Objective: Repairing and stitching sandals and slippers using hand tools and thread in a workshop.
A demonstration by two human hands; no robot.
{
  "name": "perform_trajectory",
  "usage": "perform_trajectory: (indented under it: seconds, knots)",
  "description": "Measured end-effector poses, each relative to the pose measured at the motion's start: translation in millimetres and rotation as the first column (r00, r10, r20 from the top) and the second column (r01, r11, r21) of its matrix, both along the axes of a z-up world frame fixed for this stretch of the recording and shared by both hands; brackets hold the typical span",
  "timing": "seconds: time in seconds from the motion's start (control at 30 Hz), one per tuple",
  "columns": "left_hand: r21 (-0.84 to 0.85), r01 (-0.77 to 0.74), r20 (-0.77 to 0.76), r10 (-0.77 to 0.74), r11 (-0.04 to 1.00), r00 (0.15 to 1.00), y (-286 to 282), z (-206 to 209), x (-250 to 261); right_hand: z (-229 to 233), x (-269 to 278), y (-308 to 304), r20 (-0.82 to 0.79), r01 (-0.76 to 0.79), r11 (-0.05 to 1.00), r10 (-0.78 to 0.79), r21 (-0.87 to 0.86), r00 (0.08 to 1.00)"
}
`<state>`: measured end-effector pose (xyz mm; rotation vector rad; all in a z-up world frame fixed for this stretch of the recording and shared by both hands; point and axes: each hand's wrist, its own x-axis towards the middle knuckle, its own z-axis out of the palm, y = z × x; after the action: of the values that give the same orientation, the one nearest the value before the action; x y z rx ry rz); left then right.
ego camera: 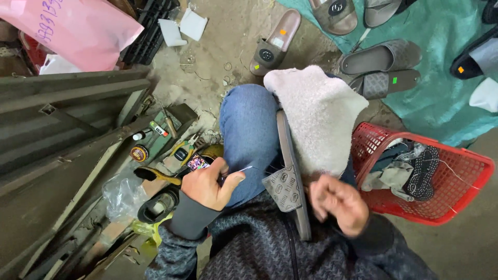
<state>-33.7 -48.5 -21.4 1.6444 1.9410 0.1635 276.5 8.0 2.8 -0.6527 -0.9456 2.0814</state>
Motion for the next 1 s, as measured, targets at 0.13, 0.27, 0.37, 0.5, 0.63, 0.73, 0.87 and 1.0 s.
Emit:
perform_trajectory:
  seconds: [0.13, 0.27, 0.37, 0.5, 0.63, 0.73, 0.87, 1.0]
  knots:
    - [-0.001, 0.043, 0.03, -0.043, 0.999, 0.999, -1.2, -7.1, 7.6, 19.9, 16.0, -7.8, 0.294, -0.135, 0.991, 0.136, -0.024, 0.946]
    - [0.015, 0.045, 0.074, -0.046, 0.999, 0.996, 7.2, -5.9, 10.9, 46.6, -1.7, 29.4, 0.64, -0.242, 0.907, -0.037, 0.343, 0.768]
    - [0.018, 0.05, 0.07, -0.052, 0.999, 0.996, 10.7, 3.3, 13.4, 56.6, -29.3, 59.7, 0.728, -0.371, 0.763, -0.183, 0.529, 0.661]
    - [0.031, 0.044, 0.068, -0.046, 0.999, 0.997, 14.5, 9.9, 10.8, 26.3, -63.8, 72.2, 0.852, -0.625, 0.606, -0.189, 0.492, 0.488]
    - [-0.052, 0.052, 0.173, -0.042, 0.997, 0.984, 21.6, 23.4, 1.9, 22.3, -79.5, 73.6, 0.929, -0.777, 0.515, -0.125, 0.361, 0.348]
    - [-0.059, 0.016, 0.298, 0.002, 0.998, 0.955, 25.0, 24.3, -8.3, 17.6, -71.4, 72.6, 0.942, -0.782, 0.53, -0.118, 0.327, 0.314]
    - [-0.06, 0.002, 0.556, 0.032, 0.998, 0.83, 33.7, 25.7, -13.6, 15.6, -54.5, 77.2, 0.935, -0.711, 0.636, -0.051, 0.3, 0.35]
    - [-0.084, 0.076, 0.576, -0.014, 0.994, 0.817, 41.3, 35.9, -2.0, 14.8, -40.3, 80.2, 0.904, -0.657, 0.684, -0.011, 0.318, 0.426]
